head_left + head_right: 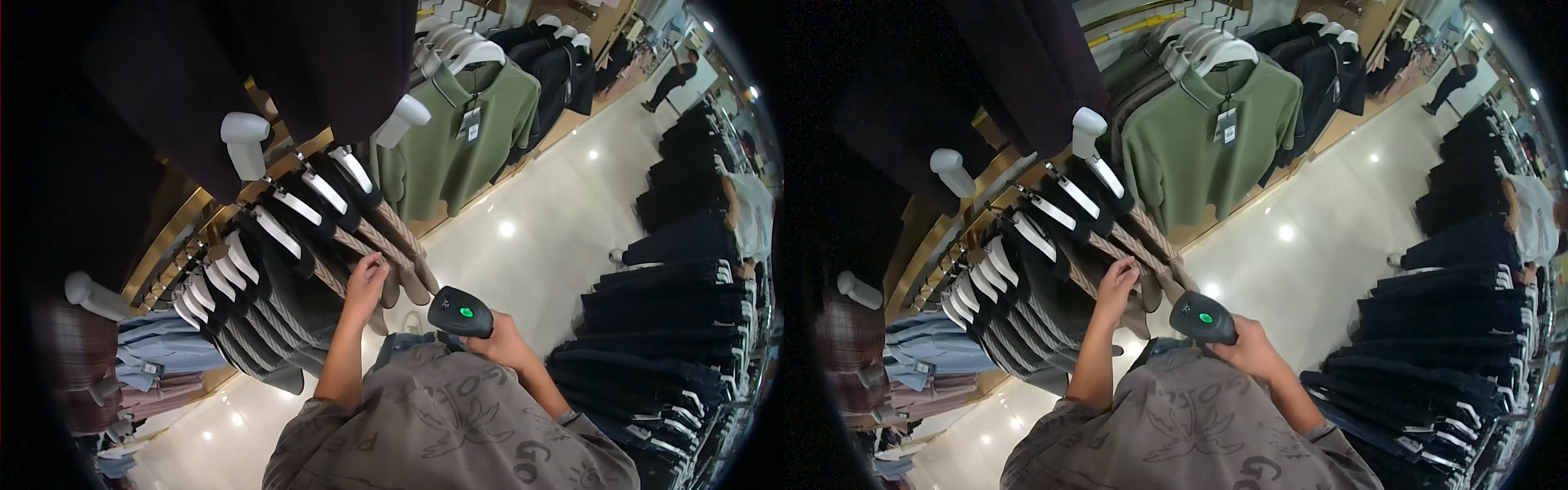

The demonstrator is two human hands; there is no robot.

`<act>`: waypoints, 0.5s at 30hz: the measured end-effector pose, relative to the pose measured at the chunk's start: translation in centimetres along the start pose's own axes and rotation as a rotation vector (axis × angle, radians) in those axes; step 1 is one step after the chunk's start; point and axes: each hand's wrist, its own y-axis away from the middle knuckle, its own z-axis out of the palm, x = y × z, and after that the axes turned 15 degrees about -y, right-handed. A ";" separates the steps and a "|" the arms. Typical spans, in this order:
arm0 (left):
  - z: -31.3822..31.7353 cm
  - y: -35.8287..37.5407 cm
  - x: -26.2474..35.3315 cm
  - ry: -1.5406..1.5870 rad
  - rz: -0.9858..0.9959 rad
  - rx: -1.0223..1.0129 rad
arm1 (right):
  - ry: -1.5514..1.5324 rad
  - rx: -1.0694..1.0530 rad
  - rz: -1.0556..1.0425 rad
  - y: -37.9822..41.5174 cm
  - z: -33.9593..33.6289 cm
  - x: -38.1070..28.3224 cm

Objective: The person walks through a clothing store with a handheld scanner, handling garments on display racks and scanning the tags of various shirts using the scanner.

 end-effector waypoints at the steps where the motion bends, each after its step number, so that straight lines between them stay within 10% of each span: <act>1: 0.0 0.0 -0.4 -0.001 -0.019 -0.013 | 0.018 -0.025 0.008 -0.5 -0.1 -0.3; 9: 2.9 -0.7 -1.4 0.084 0.017 0.166 | 0.068 -0.100 0.012 -3.2 -2.5 -0.6; 15: 5.2 -1.3 0.0 -0.605 -0.062 0.214 | 0.078 -0.128 -0.037 -4.5 -5.5 -1.6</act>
